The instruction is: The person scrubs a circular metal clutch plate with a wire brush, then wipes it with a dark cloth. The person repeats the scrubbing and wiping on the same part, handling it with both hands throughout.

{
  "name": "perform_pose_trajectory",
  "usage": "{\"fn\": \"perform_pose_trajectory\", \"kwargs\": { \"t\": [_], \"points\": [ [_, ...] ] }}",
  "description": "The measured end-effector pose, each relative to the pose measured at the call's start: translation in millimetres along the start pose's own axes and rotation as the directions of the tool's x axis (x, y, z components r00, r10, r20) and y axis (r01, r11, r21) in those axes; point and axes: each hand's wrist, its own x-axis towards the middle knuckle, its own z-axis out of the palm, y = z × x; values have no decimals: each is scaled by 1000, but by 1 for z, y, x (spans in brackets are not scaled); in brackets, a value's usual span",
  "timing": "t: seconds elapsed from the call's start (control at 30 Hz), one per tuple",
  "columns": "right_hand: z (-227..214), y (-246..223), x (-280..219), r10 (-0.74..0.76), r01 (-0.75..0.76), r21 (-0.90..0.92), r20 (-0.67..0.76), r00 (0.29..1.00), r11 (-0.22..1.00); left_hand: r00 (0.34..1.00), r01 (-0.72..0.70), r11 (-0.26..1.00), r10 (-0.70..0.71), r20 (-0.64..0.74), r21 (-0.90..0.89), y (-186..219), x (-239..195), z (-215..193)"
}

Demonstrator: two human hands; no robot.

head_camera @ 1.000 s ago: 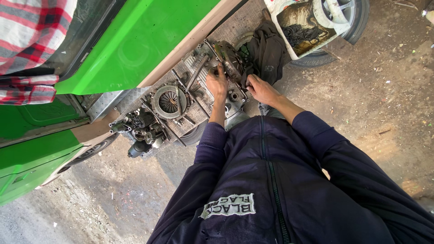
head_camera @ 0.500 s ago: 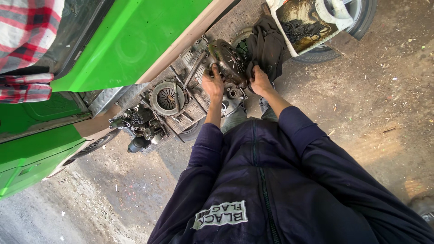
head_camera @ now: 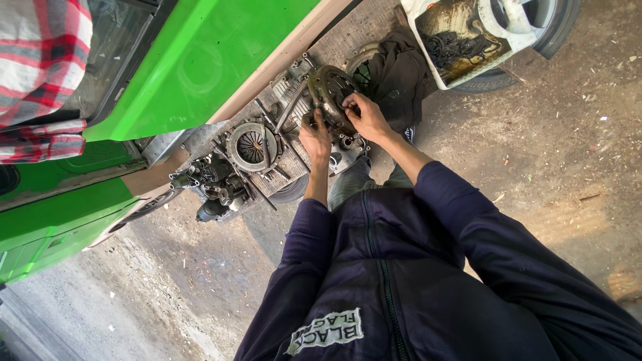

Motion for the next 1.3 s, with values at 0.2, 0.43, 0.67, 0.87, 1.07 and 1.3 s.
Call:
{"fn": "perform_pose_trajectory", "kwargs": {
  "t": [0.2, 0.43, 0.67, 0.87, 1.07, 1.3],
  "points": [
    [10, 22, 53, -73, 71, -61, -28, 997, 996, 981, -194, 981, 194, -14, 2, -6, -1, 5],
    [38, 86, 93, 107, -114, -103, -77, 991, 988, 999, -44, 998, 44, -7, 49, -34, 3, 8],
    [17, 118, 76, 308, -299, -399, -44, 950, 867, 989, -134, 990, 136, -50, 49, -51, -1, 8],
    [19, 114, 32, 229, -242, -268, -78, 970, 932, 1000, 1, 997, -2, -7, -76, -25, -9, 1],
    [-14, 83, 14, 427, -398, 335, -15, 904, 854, 999, 28, 998, -26, 39, -58, -7, -3, 2],
    [-118, -29, 49, 441, -208, 660, -207, 873, 722, 997, -81, 996, 81, 2, 33, -1, 14, 23]
  ]
}}
